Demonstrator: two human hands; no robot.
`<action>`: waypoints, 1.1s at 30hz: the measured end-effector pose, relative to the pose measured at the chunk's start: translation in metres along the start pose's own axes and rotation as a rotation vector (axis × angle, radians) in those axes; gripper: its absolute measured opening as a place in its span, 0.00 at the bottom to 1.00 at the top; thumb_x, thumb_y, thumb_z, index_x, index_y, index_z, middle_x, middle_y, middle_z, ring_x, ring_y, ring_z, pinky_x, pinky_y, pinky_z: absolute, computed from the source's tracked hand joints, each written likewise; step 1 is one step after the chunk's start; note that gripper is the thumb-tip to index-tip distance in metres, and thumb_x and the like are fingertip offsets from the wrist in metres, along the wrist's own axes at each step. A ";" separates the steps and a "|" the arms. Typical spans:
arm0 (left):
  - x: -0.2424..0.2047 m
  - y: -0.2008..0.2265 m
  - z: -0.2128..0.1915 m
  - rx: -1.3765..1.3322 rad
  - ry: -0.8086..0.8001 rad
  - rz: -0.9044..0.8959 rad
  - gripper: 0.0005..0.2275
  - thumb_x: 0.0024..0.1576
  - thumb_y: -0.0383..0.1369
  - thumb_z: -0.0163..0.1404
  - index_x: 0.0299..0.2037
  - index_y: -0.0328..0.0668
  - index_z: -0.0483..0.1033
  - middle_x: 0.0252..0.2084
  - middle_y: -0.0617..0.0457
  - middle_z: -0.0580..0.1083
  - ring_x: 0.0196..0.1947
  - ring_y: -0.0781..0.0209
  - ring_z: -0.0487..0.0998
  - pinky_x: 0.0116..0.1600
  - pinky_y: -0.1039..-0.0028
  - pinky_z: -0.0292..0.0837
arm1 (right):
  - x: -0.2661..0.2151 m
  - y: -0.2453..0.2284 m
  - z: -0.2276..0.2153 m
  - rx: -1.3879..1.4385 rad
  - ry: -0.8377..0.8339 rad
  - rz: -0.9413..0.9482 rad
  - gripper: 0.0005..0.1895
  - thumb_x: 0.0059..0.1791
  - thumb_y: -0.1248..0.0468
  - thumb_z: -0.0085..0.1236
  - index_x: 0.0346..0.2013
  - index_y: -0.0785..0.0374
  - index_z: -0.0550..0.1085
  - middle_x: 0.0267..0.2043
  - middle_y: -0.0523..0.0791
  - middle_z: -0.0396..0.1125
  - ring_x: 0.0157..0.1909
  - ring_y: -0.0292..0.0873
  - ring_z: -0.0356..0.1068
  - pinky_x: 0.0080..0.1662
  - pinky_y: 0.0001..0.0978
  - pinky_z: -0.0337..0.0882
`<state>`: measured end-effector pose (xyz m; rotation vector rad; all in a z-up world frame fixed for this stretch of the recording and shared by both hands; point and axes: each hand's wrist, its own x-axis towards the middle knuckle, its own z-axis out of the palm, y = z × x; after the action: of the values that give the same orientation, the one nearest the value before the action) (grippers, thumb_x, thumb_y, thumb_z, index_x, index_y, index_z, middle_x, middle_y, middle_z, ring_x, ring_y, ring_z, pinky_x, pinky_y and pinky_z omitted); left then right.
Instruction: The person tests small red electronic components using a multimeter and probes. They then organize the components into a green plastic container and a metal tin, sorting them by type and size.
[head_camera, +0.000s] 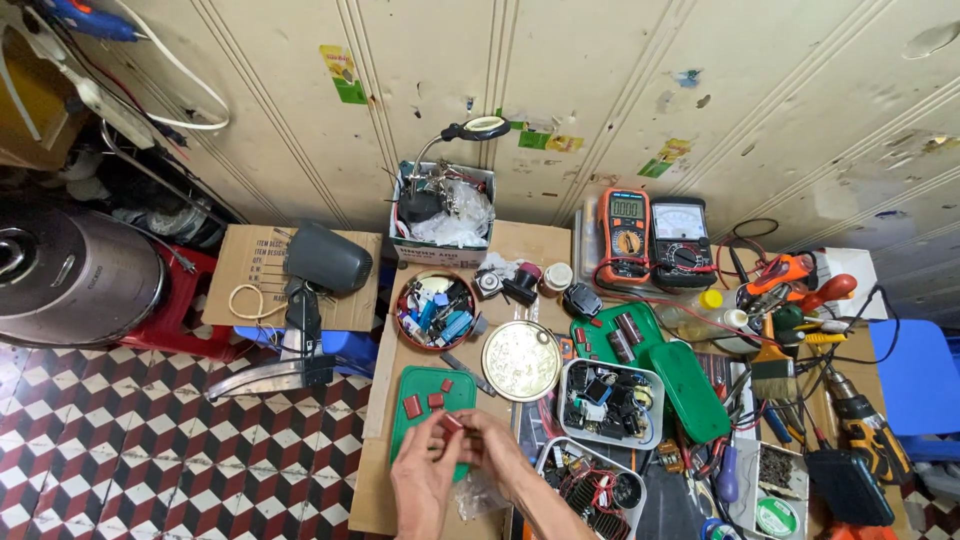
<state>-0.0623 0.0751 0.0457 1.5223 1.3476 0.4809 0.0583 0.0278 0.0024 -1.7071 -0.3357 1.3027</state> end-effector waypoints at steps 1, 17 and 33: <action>-0.003 0.013 0.003 0.080 -0.021 0.077 0.19 0.51 0.30 0.61 0.54 0.47 0.79 0.41 0.52 0.79 0.35 0.64 0.83 0.40 0.76 0.83 | 0.003 0.007 -0.002 0.473 -0.089 0.278 0.15 0.49 0.59 0.51 0.45 0.62 0.78 0.45 0.52 0.73 0.44 0.45 0.75 0.50 0.37 0.77; -0.014 -0.069 -0.005 0.406 -0.063 0.366 0.12 0.50 0.31 0.60 0.44 0.43 0.78 0.44 0.50 0.73 0.46 0.48 0.77 0.47 0.62 0.75 | -0.011 0.041 -0.039 0.837 -0.023 0.389 0.15 0.51 0.55 0.55 0.39 0.65 0.75 0.31 0.46 0.70 0.27 0.41 0.69 0.28 0.28 0.68; -0.016 0.020 -0.014 0.270 -0.280 0.272 0.20 0.50 0.40 0.63 0.50 0.43 0.77 0.50 0.51 0.74 0.47 0.54 0.76 0.51 0.64 0.73 | -0.015 0.016 -0.020 0.869 -0.124 0.413 0.15 0.50 0.55 0.58 0.41 0.64 0.73 0.36 0.47 0.73 0.32 0.41 0.72 0.33 0.29 0.76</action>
<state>-0.0687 0.0686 0.0735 1.9304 1.0220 0.2455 0.0647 -0.0014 -0.0011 -0.9697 0.4911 1.5375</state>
